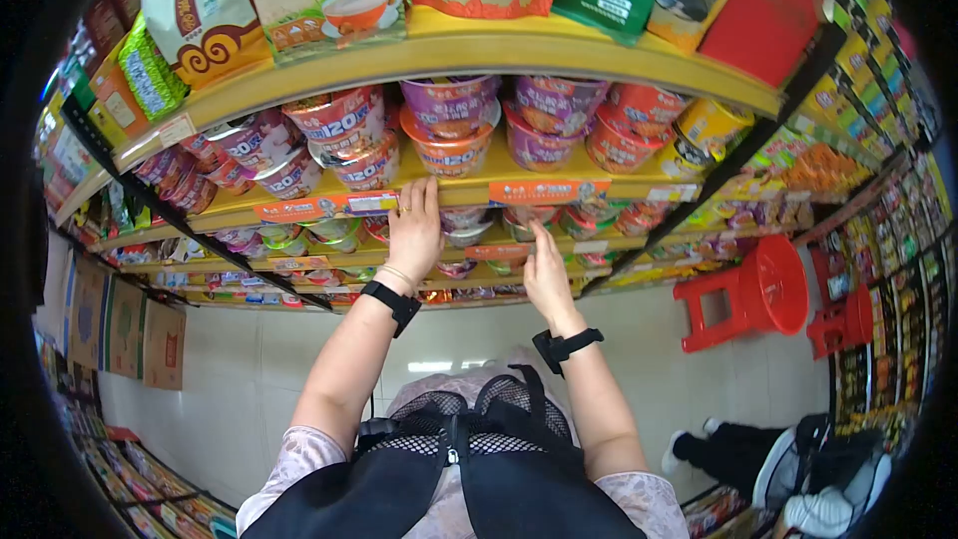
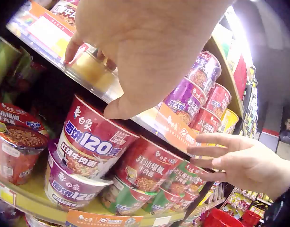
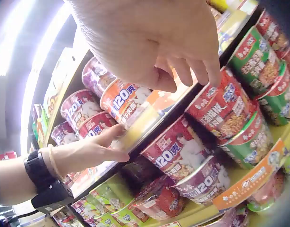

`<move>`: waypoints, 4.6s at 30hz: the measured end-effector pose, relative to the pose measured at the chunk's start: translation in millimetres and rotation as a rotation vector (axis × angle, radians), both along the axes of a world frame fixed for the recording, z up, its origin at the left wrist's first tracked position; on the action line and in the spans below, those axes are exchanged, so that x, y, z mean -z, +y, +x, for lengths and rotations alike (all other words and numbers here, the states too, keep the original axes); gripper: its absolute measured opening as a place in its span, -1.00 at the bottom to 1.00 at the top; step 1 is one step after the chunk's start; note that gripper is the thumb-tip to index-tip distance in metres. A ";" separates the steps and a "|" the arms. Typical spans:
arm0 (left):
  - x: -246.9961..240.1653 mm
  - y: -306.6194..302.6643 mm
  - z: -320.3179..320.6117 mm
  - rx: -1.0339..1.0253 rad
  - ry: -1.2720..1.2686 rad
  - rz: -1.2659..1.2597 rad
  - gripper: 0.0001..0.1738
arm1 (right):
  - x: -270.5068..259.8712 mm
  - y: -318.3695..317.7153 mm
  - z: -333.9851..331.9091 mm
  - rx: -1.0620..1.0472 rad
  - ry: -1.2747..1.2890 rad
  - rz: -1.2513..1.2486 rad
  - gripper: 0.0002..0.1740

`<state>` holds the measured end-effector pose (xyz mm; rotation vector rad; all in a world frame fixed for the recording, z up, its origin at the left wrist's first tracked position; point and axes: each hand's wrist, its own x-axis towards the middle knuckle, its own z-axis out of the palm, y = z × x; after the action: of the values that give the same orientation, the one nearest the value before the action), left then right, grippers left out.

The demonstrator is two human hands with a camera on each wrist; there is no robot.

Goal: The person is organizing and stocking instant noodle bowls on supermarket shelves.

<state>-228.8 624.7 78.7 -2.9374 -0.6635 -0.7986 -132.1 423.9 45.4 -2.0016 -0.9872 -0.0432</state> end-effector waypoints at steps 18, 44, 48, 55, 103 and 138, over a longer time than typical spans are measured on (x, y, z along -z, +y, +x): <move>2.7 8.3 0.1 -0.045 -0.101 -0.003 -0.46 | 57.1 -117.2 -90.8 0.203 0.436 -0.186 -0.60; 112.3 -3.9 -21.9 -0.436 0.079 -0.653 -0.08 | 52.4 -185.9 14.6 -0.039 0.435 -0.381 -0.66; 124.1 11.0 -13.0 -0.398 0.203 -0.675 -0.12 | 50.8 -175.2 7.5 -0.026 0.459 -0.393 -0.65; 112.1 25.9 -8.1 -0.441 0.466 -0.663 -0.34 | 49.2 -149.9 -12.0 -0.015 0.458 -0.401 -0.65; -98.7 63.2 -7.7 -0.221 -0.773 -0.618 0.41 | 39.4 -115.0 -64.5 -0.096 0.340 -0.602 -0.65; 19.5 -5.4 -276.9 -0.037 -1.085 -1.001 -0.19 | -103.4 200.6 -42.7 -0.015 1.028 0.447 -0.69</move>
<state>-505.7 619.3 59.2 -2.8462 -1.4739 -2.7739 -174.8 624.5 148.8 -1.3065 -0.2737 0.6522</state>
